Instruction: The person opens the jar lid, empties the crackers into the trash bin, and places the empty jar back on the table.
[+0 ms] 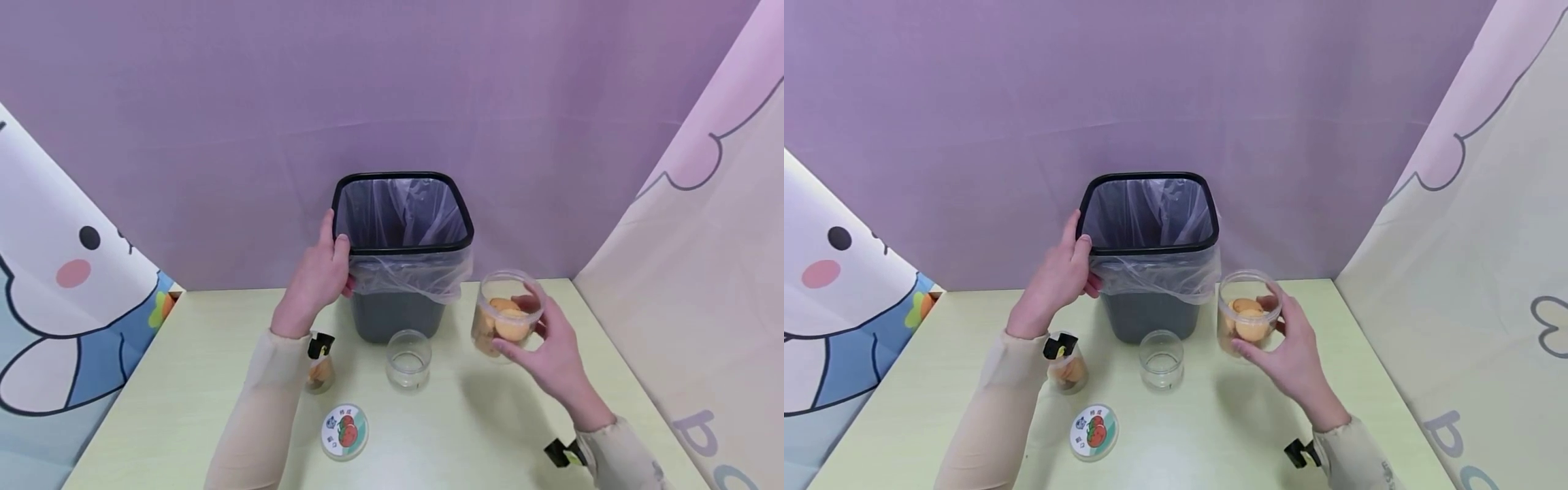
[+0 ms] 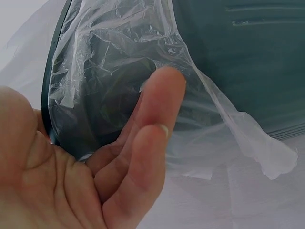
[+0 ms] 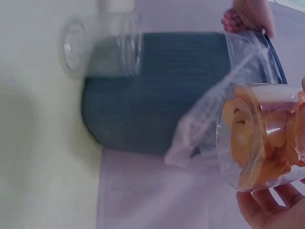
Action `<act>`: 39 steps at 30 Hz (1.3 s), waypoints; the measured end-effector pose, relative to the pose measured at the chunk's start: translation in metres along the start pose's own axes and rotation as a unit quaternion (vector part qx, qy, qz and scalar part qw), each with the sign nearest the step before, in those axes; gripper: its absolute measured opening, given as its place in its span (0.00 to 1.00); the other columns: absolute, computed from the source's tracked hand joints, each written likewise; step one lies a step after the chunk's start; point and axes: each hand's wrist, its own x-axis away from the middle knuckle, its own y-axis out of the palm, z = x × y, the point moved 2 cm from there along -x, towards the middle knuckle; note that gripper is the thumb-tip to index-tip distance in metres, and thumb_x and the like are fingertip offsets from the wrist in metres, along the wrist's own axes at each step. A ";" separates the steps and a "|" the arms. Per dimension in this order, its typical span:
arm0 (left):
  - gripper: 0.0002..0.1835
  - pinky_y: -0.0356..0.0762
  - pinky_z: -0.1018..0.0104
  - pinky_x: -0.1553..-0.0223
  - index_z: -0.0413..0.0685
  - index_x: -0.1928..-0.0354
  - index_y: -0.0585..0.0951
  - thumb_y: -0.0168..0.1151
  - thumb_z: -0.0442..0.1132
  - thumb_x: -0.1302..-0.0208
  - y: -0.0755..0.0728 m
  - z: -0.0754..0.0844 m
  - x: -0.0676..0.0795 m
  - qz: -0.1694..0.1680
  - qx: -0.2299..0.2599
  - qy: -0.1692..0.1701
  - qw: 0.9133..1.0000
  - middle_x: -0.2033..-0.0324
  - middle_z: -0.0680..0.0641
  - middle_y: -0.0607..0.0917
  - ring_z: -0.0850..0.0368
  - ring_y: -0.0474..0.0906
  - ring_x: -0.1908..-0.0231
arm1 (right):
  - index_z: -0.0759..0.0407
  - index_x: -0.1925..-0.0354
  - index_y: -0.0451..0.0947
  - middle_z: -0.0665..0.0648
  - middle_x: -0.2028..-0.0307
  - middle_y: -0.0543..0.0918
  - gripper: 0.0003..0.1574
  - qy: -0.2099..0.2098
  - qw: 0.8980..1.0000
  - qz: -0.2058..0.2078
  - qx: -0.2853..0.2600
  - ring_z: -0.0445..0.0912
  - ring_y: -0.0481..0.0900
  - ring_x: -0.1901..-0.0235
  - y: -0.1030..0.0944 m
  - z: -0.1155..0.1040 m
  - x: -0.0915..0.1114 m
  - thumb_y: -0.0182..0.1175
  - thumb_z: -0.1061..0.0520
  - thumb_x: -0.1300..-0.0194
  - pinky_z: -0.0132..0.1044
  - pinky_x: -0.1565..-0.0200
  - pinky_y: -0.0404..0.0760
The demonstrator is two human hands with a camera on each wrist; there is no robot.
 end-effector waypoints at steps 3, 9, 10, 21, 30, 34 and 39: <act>0.35 0.72 0.48 0.46 0.58 0.21 0.33 0.27 0.58 0.22 0.000 0.000 0.000 0.000 -0.004 0.004 1.000 0.82 0.46 0.84 0.54 0.82 0.82 | 0.50 0.26 0.61 0.58 0.44 0.78 0.63 -0.003 1.000 0.003 0.013 0.36 0.71 0.49 -0.009 -0.001 -0.011 0.79 0.67 0.56 0.23 0.55 0.71; 0.35 0.72 0.49 0.46 0.57 0.21 0.33 0.27 0.57 0.22 0.000 0.000 0.000 0.003 -0.004 0.010 1.000 0.82 0.46 0.84 0.54 0.82 0.82 | 0.49 0.26 0.60 0.59 0.43 0.77 0.63 -0.015 0.999 0.005 0.031 0.35 0.70 0.47 -0.024 -0.005 -0.031 0.80 0.66 0.56 0.23 0.55 0.71; 0.35 0.72 0.49 0.46 0.57 0.21 0.33 0.27 0.57 0.22 0.000 -0.001 0.000 0.003 -0.003 0.009 1.000 0.82 0.46 0.84 0.54 0.82 0.82 | 0.49 0.26 0.61 0.58 0.43 0.77 0.63 -0.017 0.999 0.004 0.033 0.35 0.70 0.47 -0.026 -0.006 -0.035 0.80 0.66 0.56 0.23 0.55 0.71; 0.35 0.72 0.48 0.46 0.61 0.21 0.33 0.27 0.59 0.22 0.000 -0.002 0.000 0.001 -0.001 0.002 1.000 0.81 0.47 0.84 0.52 0.83 0.80 | 0.55 0.26 0.61 0.60 0.44 0.78 0.61 -0.030 0.998 -0.003 0.050 0.32 0.72 0.50 -0.039 -0.017 -0.070 0.80 0.64 0.54 0.20 0.54 0.70; 0.35 0.72 0.49 0.47 0.61 0.21 0.33 0.27 0.59 0.22 0.002 -0.004 -0.002 0.004 0.003 0.004 1.000 0.81 0.47 0.84 0.50 0.83 0.80 | 0.54 0.27 0.63 0.58 0.43 0.79 0.60 -0.038 0.997 -0.006 0.070 0.33 0.72 0.50 -0.040 -0.026 -0.092 0.81 0.61 0.55 0.20 0.53 0.70; 0.35 0.72 0.48 0.46 0.61 0.21 0.34 0.27 0.58 0.22 0.002 -0.004 -0.001 0.006 0.002 0.001 1.000 0.82 0.47 0.84 0.51 0.83 0.80 | 0.56 0.28 0.64 0.57 0.46 0.78 0.59 -0.051 0.995 -0.009 0.084 0.37 0.72 0.52 -0.040 -0.029 -0.105 0.81 0.59 0.55 0.19 0.53 0.69; 0.35 0.72 0.48 0.47 0.61 0.20 0.34 0.27 0.58 0.23 0.002 -0.004 -0.002 0.012 -0.006 0.007 1.000 0.83 0.48 0.83 0.54 0.82 0.82 | 0.55 0.29 0.67 0.57 0.49 0.78 0.57 -0.065 0.994 -0.015 0.091 0.43 0.73 0.52 -0.042 -0.029 -0.124 0.82 0.58 0.55 0.21 0.53 0.70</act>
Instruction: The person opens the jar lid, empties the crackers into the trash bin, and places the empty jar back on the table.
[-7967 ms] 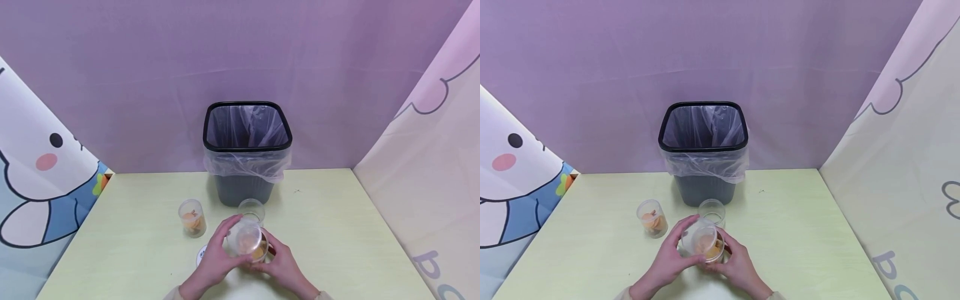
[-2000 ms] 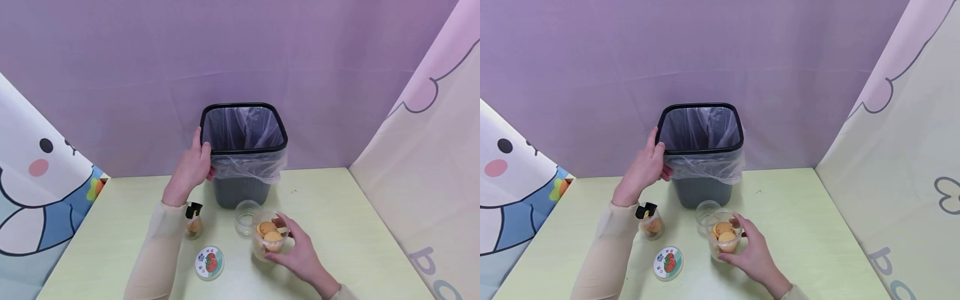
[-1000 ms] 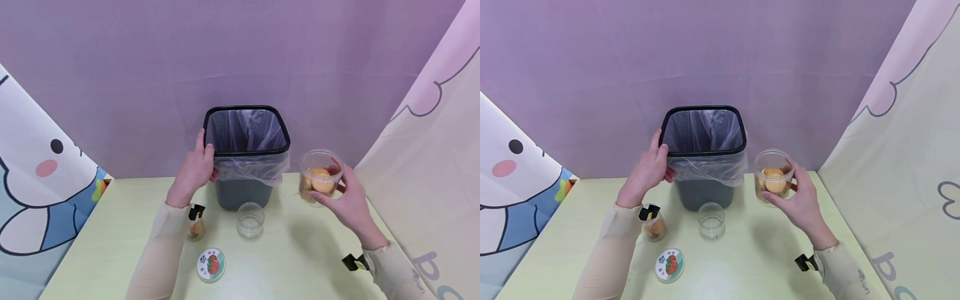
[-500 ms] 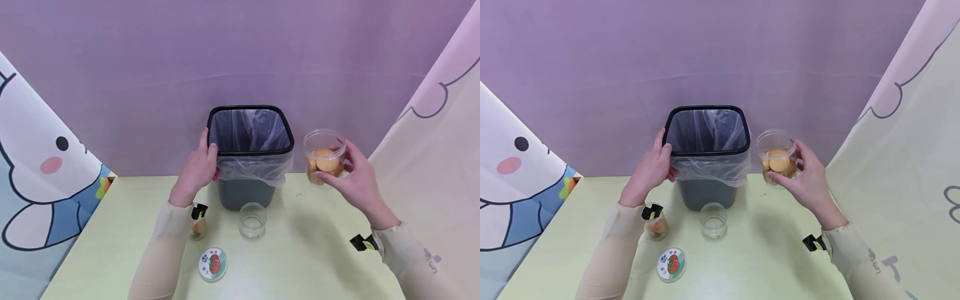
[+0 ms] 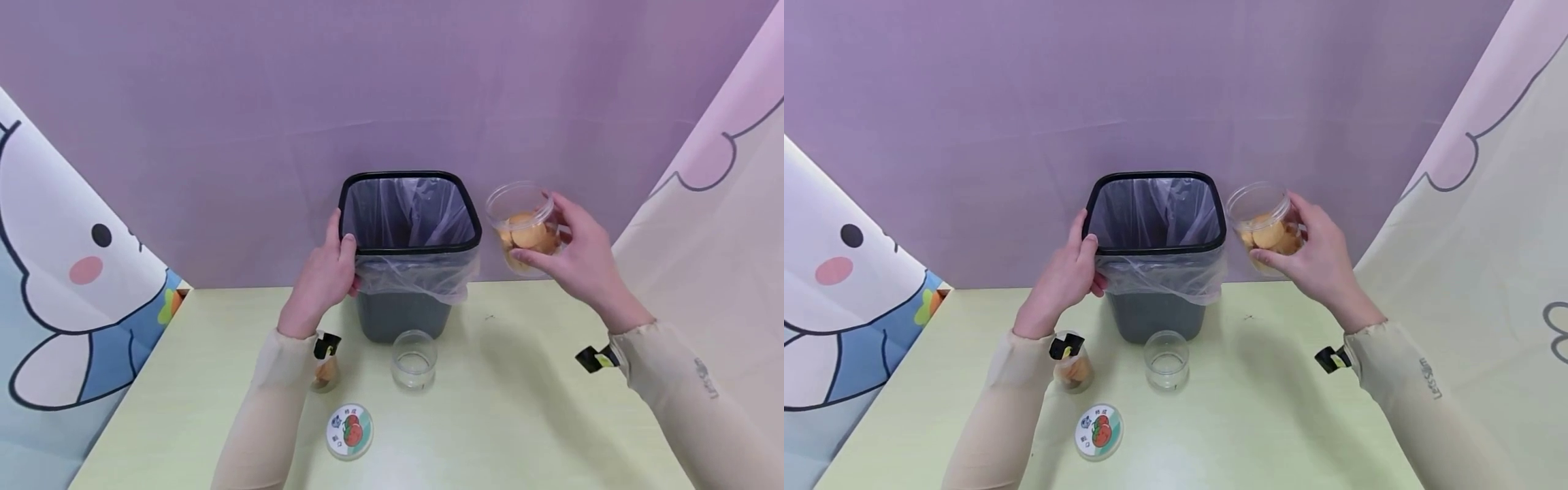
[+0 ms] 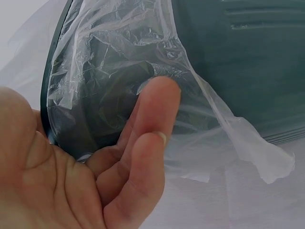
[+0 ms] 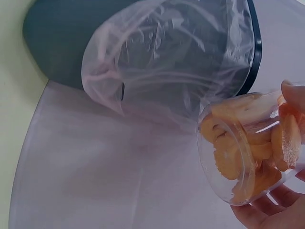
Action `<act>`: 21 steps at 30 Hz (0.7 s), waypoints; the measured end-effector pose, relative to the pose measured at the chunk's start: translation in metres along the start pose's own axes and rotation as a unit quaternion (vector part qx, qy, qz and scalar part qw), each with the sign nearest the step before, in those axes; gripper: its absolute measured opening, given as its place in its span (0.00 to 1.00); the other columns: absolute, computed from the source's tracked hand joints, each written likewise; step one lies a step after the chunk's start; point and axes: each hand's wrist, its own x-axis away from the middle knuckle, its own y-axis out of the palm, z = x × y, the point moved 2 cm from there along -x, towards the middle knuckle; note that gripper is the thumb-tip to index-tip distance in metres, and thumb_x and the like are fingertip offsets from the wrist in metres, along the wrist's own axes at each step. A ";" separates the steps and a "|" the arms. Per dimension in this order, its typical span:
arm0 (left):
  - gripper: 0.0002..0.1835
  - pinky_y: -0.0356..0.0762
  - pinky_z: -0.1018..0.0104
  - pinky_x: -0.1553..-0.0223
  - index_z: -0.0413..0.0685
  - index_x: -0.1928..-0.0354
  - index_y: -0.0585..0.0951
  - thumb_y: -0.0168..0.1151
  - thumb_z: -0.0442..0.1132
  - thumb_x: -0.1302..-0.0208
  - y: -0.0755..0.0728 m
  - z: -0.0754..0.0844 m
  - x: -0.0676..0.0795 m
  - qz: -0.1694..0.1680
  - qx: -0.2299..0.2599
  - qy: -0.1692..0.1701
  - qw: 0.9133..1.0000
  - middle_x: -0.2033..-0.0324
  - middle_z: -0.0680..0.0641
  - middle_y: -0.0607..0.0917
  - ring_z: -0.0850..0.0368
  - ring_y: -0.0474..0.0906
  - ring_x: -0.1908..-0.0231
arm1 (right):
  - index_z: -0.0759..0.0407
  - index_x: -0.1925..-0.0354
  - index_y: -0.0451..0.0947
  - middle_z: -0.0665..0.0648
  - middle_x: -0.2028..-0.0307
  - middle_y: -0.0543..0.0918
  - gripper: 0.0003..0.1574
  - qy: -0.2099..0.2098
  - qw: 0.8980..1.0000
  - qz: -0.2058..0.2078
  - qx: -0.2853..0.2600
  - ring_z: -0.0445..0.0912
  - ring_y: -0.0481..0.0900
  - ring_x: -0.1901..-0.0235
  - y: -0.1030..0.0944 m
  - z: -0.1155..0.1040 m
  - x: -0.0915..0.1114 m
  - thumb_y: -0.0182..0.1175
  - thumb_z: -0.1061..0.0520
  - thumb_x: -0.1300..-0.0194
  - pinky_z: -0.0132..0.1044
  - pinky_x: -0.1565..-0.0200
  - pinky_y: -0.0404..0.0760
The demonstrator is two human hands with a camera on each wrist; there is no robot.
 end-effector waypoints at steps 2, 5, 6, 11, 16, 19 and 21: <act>0.35 0.72 0.49 0.48 0.61 0.21 0.34 0.27 0.59 0.23 0.000 0.000 0.000 0.001 -0.002 0.002 1.000 0.83 0.48 0.83 0.53 0.82 0.81 | 0.54 0.30 0.68 0.57 0.50 0.78 0.56 -0.004 1.000 -0.005 0.006 0.45 0.73 0.53 0.000 0.001 -0.007 0.82 0.57 0.56 0.21 0.54 0.69; 0.35 0.73 0.49 0.49 0.61 0.21 0.34 0.26 0.59 0.23 0.000 0.000 0.000 -0.001 -0.003 0.002 1.000 0.83 0.48 0.83 0.51 0.82 0.81 | 0.56 0.31 0.69 0.58 0.51 0.78 0.55 -0.005 1.000 -0.014 0.021 0.48 0.73 0.53 -0.001 0.001 -0.016 0.82 0.57 0.56 0.26 0.54 0.71; 0.35 0.73 0.49 0.49 0.61 0.21 0.34 0.26 0.60 0.23 0.000 0.000 0.000 -0.003 -0.003 0.001 1.000 0.82 0.48 0.83 0.50 0.82 0.80 | 0.55 0.31 0.68 0.59 0.52 0.78 0.56 -0.006 0.999 -0.016 0.027 0.49 0.73 0.53 0.000 0.002 -0.018 0.83 0.57 0.56 0.30 0.53 0.71; 0.35 0.73 0.49 0.49 0.61 0.21 0.33 0.26 0.60 0.22 0.001 0.001 -0.001 -0.008 -0.006 -0.001 1.000 0.82 0.48 0.83 0.50 0.83 0.79 | 0.53 0.26 0.64 0.62 0.53 0.77 0.63 -0.023 0.997 -0.028 0.068 0.56 0.72 0.51 0.001 0.004 -0.033 0.83 0.54 0.58 0.54 0.52 0.69; 0.35 0.73 0.49 0.49 0.61 0.21 0.33 0.26 0.59 0.22 0.001 0.001 -0.002 -0.005 -0.009 0.001 1.000 0.82 0.48 0.83 0.50 0.83 0.79 | 0.51 0.25 0.61 0.65 0.47 0.75 0.64 -0.024 0.993 -0.050 0.100 0.60 0.70 0.48 0.004 0.003 -0.049 0.82 0.52 0.56 0.60 0.49 0.68; 0.35 0.73 0.49 0.49 0.60 0.21 0.34 0.26 0.58 0.22 0.001 0.000 -0.002 -0.003 -0.005 0.004 1.000 0.83 0.48 0.83 0.50 0.83 0.80 | 0.49 0.24 0.59 0.67 0.43 0.73 0.64 -0.016 0.992 -0.068 0.110 0.61 0.70 0.47 0.006 0.000 -0.056 0.81 0.52 0.54 0.63 0.48 0.69; 0.35 0.73 0.49 0.48 0.60 0.21 0.34 0.26 0.58 0.22 0.001 -0.001 -0.002 -0.002 -0.004 0.006 1.000 0.83 0.49 0.83 0.51 0.82 0.81 | 0.48 0.24 0.59 0.67 0.42 0.71 0.63 -0.019 0.991 -0.077 0.112 0.62 0.70 0.47 0.008 -0.001 -0.060 0.81 0.54 0.53 0.63 0.48 0.70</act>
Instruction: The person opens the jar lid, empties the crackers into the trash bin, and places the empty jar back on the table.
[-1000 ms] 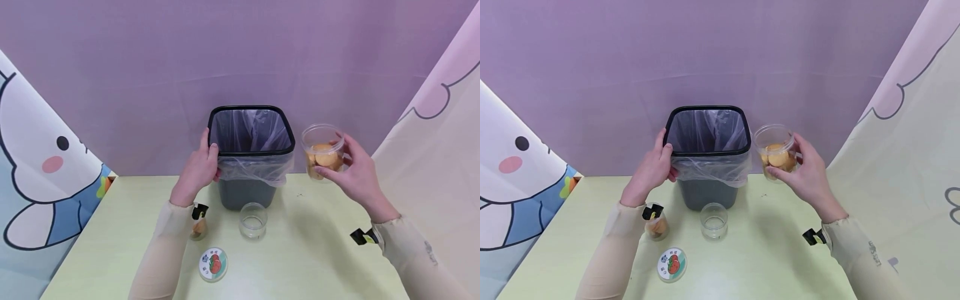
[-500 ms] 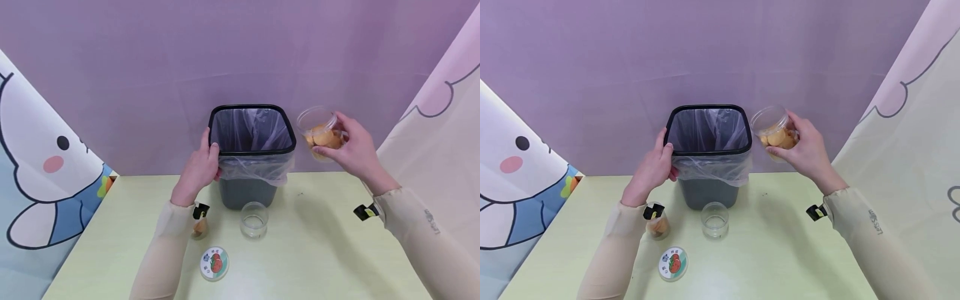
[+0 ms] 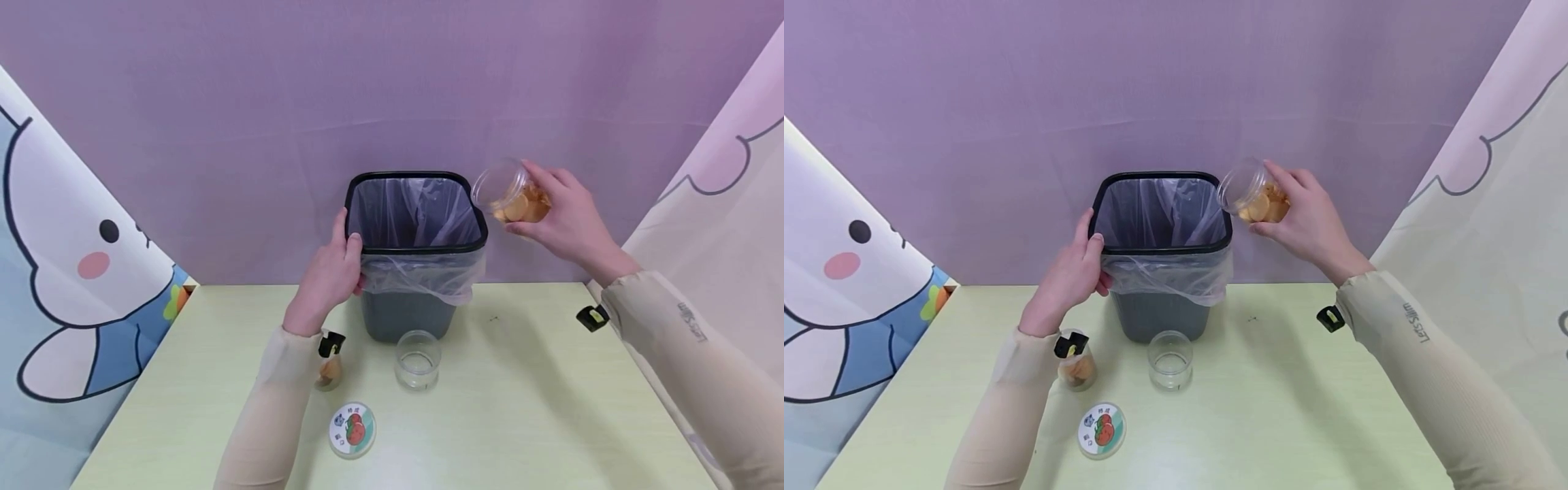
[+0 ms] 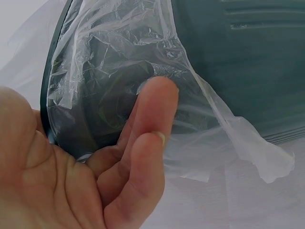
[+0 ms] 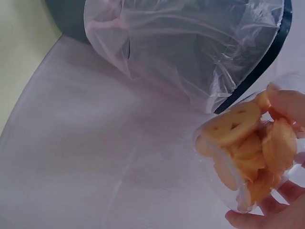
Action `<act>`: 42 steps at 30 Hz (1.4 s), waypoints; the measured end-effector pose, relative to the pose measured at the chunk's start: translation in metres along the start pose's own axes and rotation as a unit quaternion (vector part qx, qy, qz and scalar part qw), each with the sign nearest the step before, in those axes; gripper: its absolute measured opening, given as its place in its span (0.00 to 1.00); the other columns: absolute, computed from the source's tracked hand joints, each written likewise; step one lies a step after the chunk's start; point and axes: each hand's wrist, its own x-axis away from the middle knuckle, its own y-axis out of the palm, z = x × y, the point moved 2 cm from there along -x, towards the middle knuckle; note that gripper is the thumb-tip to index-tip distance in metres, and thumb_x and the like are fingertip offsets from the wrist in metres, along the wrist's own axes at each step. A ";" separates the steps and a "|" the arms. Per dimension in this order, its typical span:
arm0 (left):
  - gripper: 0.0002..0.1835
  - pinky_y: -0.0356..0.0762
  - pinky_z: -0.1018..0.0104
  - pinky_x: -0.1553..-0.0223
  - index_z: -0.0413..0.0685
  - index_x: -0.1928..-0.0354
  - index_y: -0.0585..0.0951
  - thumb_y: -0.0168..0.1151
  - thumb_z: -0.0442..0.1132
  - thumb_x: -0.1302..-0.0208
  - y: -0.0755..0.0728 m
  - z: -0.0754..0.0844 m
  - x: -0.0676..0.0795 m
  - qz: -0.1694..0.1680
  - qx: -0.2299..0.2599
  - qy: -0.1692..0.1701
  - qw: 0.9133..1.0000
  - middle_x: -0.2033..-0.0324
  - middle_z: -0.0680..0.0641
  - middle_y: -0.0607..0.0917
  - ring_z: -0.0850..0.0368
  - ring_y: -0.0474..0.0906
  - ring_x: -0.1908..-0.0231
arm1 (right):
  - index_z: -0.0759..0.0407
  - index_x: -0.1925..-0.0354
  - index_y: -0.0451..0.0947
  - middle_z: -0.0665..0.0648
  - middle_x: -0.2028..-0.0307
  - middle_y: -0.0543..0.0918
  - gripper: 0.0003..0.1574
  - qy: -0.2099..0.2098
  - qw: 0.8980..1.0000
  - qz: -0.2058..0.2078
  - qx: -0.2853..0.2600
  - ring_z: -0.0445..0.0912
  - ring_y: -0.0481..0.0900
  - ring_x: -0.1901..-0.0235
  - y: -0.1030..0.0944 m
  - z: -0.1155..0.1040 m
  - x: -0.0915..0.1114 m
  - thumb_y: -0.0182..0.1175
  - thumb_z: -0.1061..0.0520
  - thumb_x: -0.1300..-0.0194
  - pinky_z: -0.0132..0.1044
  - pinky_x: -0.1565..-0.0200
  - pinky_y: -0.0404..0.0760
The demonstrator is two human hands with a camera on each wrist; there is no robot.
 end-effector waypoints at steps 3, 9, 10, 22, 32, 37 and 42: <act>0.34 0.73 0.48 0.48 0.59 0.21 0.34 0.27 0.57 0.21 0.000 0.000 0.001 0.002 0.001 0.002 1.000 0.83 0.49 0.83 0.52 0.82 0.82 | 0.47 0.24 0.60 0.67 0.41 0.71 0.63 -0.010 1.000 -0.011 0.005 0.63 0.71 0.46 0.002 -0.002 -0.005 0.81 0.57 0.53 0.63 0.47 0.70; 0.35 0.74 0.49 0.50 0.59 0.21 0.34 0.26 0.58 0.22 -0.001 0.001 0.002 0.003 -0.004 -0.002 1.000 0.83 0.49 0.83 0.51 0.82 0.81 | 0.47 0.24 0.60 0.66 0.38 0.69 0.63 -0.032 0.999 -0.021 0.028 0.64 0.69 0.42 0.004 -0.004 -0.009 0.80 0.58 0.53 0.63 0.43 0.68; 0.35 0.74 0.49 0.50 0.59 0.21 0.34 0.27 0.58 0.22 -0.001 0.001 0.002 0.002 -0.005 -0.002 1.000 0.83 0.48 0.83 0.51 0.82 0.81 | 0.47 0.24 0.60 0.66 0.37 0.68 0.63 -0.034 0.999 -0.023 0.031 0.64 0.68 0.41 0.004 -0.004 -0.009 0.80 0.58 0.53 0.63 0.42 0.68; 0.35 0.74 0.50 0.51 0.59 0.21 0.34 0.26 0.58 0.22 0.000 0.002 0.003 0.006 -0.002 0.006 1.000 0.84 0.48 0.82 0.51 0.81 0.82 | 0.50 0.27 0.65 0.69 0.39 0.70 0.60 -0.132 0.986 -0.020 0.102 0.66 0.68 0.42 -0.004 -0.025 -0.015 0.79 0.64 0.55 0.64 0.41 0.66; 0.35 0.74 0.50 0.52 0.58 0.21 0.34 0.25 0.59 0.22 -0.001 0.001 0.004 0.005 -0.004 0.003 1.000 0.84 0.48 0.82 0.50 0.81 0.81 | 0.55 0.30 0.69 0.70 0.43 0.72 0.58 -0.199 0.972 0.012 0.125 0.68 0.70 0.45 -0.002 -0.032 -0.016 0.81 0.67 0.61 0.62 0.39 0.62; 0.35 0.74 0.51 0.53 0.59 0.21 0.35 0.26 0.58 0.22 -0.001 0.000 0.004 0.007 -0.004 0.000 1.000 0.84 0.48 0.83 0.50 0.82 0.81 | 0.55 0.32 0.71 0.71 0.44 0.72 0.59 -0.232 0.963 0.026 0.134 0.68 0.70 0.45 0.000 -0.034 -0.015 0.82 0.68 0.63 0.63 0.41 0.63; 0.35 0.75 0.50 0.54 0.59 0.21 0.34 0.26 0.59 0.22 0.000 0.000 0.003 0.006 -0.008 0.001 1.000 0.84 0.48 0.82 0.52 0.81 0.82 | 0.53 0.31 0.70 0.69 0.42 0.71 0.60 -0.237 0.957 0.023 0.163 0.68 0.68 0.43 0.001 -0.038 -0.013 0.81 0.68 0.63 0.67 0.38 0.60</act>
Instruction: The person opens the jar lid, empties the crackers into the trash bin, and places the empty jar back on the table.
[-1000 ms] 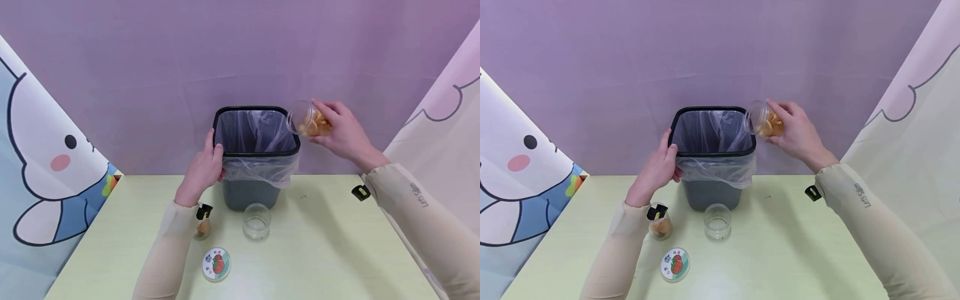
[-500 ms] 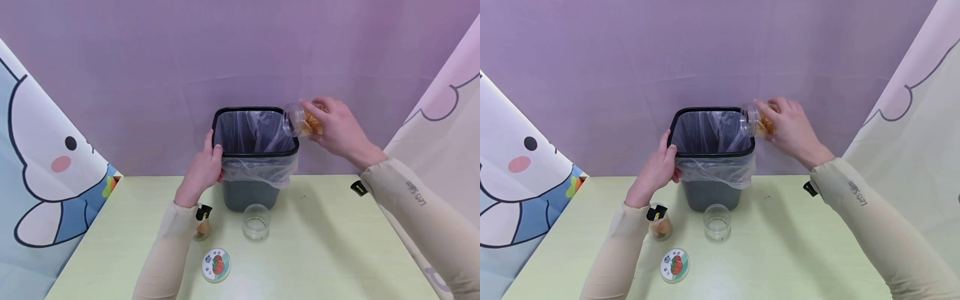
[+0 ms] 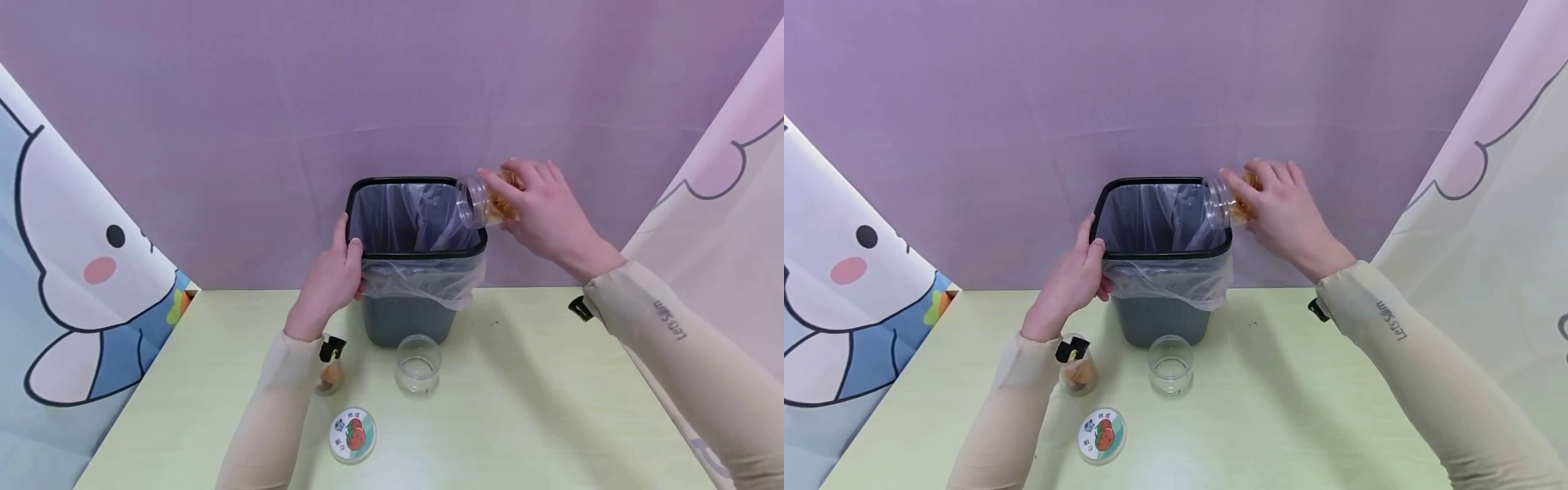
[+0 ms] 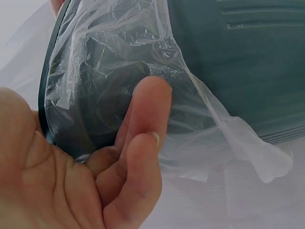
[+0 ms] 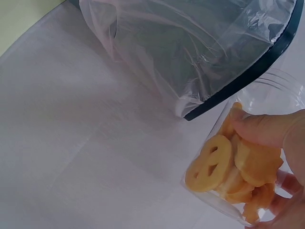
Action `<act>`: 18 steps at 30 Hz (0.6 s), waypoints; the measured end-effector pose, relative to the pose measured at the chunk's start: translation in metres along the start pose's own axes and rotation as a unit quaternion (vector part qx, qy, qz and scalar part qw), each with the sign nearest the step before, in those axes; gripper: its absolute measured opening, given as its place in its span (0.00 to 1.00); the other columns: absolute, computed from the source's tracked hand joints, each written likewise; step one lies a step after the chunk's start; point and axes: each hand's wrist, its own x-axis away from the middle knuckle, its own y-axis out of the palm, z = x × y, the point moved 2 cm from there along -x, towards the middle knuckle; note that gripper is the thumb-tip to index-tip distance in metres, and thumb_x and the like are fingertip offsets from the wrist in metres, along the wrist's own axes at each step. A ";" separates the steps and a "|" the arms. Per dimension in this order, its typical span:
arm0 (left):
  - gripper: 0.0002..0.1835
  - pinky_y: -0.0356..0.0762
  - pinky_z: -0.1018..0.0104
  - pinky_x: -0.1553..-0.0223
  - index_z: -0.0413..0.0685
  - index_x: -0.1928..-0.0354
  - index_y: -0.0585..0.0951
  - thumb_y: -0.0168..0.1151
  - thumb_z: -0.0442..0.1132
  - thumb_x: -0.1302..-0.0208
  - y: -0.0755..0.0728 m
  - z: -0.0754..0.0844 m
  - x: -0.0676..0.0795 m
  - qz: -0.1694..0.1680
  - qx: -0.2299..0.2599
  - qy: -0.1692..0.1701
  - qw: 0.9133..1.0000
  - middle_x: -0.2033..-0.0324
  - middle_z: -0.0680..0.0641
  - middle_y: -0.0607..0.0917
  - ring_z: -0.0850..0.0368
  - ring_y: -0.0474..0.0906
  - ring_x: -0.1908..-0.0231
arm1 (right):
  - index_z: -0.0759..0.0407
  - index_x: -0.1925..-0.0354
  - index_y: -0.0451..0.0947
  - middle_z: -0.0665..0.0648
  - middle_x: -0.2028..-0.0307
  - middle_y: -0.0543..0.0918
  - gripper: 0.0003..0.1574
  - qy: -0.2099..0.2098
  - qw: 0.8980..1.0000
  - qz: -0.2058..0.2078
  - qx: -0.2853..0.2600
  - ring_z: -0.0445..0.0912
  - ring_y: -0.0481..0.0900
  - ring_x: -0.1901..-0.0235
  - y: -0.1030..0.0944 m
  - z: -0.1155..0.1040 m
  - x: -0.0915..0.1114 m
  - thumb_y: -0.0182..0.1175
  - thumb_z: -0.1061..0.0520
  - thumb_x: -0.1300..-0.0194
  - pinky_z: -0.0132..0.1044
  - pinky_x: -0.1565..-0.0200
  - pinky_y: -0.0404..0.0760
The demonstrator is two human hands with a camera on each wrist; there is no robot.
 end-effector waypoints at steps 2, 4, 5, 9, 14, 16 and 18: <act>0.35 0.75 0.50 0.54 0.59 0.21 0.34 0.26 0.59 0.22 0.000 0.000 -0.001 0.001 0.000 0.002 1.000 0.84 0.48 0.82 0.52 0.80 0.82 | 0.52 0.31 0.70 0.68 0.42 0.71 0.59 -0.003 1.000 0.000 0.008 0.68 0.68 0.42 0.000 -0.001 0.000 0.81 0.69 0.62 0.70 0.37 0.58; 0.35 0.75 0.50 0.53 0.59 0.21 0.34 0.26 0.59 0.22 0.000 -0.001 -0.001 0.002 0.001 0.003 1.000 0.84 0.48 0.82 0.52 0.81 0.82 | 0.52 0.31 0.70 0.68 0.42 0.71 0.59 -0.010 1.000 0.004 0.012 0.68 0.68 0.42 0.000 -0.003 -0.001 0.81 0.69 0.62 0.71 0.38 0.58; 0.35 0.75 0.50 0.53 0.59 0.21 0.35 0.26 0.59 0.22 0.000 -0.001 -0.001 0.002 0.001 0.003 1.000 0.84 0.48 0.82 0.51 0.81 0.82 | 0.52 0.31 0.70 0.68 0.41 0.71 0.58 -0.014 1.000 0.006 0.014 0.68 0.68 0.42 0.000 -0.003 -0.001 0.80 0.69 0.62 0.71 0.38 0.58; 0.35 0.74 0.50 0.52 0.59 0.20 0.35 0.26 0.59 0.22 0.000 -0.001 -0.002 0.001 0.002 0.002 1.000 0.83 0.48 0.82 0.48 0.82 0.80 | 0.52 0.31 0.70 0.69 0.40 0.71 0.57 -0.032 0.999 0.012 0.020 0.68 0.68 0.41 0.002 -0.007 -0.003 0.78 0.69 0.60 0.70 0.38 0.59; 0.35 0.74 0.50 0.53 0.59 0.21 0.35 0.26 0.59 0.22 0.000 -0.001 -0.002 0.001 0.003 0.000 1.000 0.83 0.48 0.82 0.49 0.82 0.80 | 0.50 0.31 0.70 0.69 0.39 0.71 0.56 -0.049 0.998 0.019 0.038 0.66 0.67 0.39 0.003 -0.011 -0.003 0.79 0.67 0.58 0.69 0.37 0.59; 0.35 0.74 0.50 0.53 0.59 0.21 0.35 0.26 0.59 0.22 0.000 -0.001 -0.002 0.000 0.002 0.001 1.000 0.83 0.48 0.82 0.49 0.82 0.80 | 0.50 0.31 0.70 0.69 0.39 0.71 0.56 -0.053 0.997 0.022 0.043 0.66 0.67 0.39 0.003 -0.012 -0.003 0.80 0.67 0.59 0.69 0.38 0.59; 0.35 0.74 0.50 0.52 0.59 0.21 0.34 0.26 0.59 0.22 0.000 -0.001 -0.002 0.000 0.002 0.001 1.000 0.83 0.48 0.82 0.50 0.82 0.81 | 0.51 0.31 0.70 0.69 0.39 0.71 0.56 -0.056 0.997 0.025 0.046 0.66 0.67 0.39 0.004 -0.013 -0.003 0.79 0.67 0.59 0.69 0.38 0.59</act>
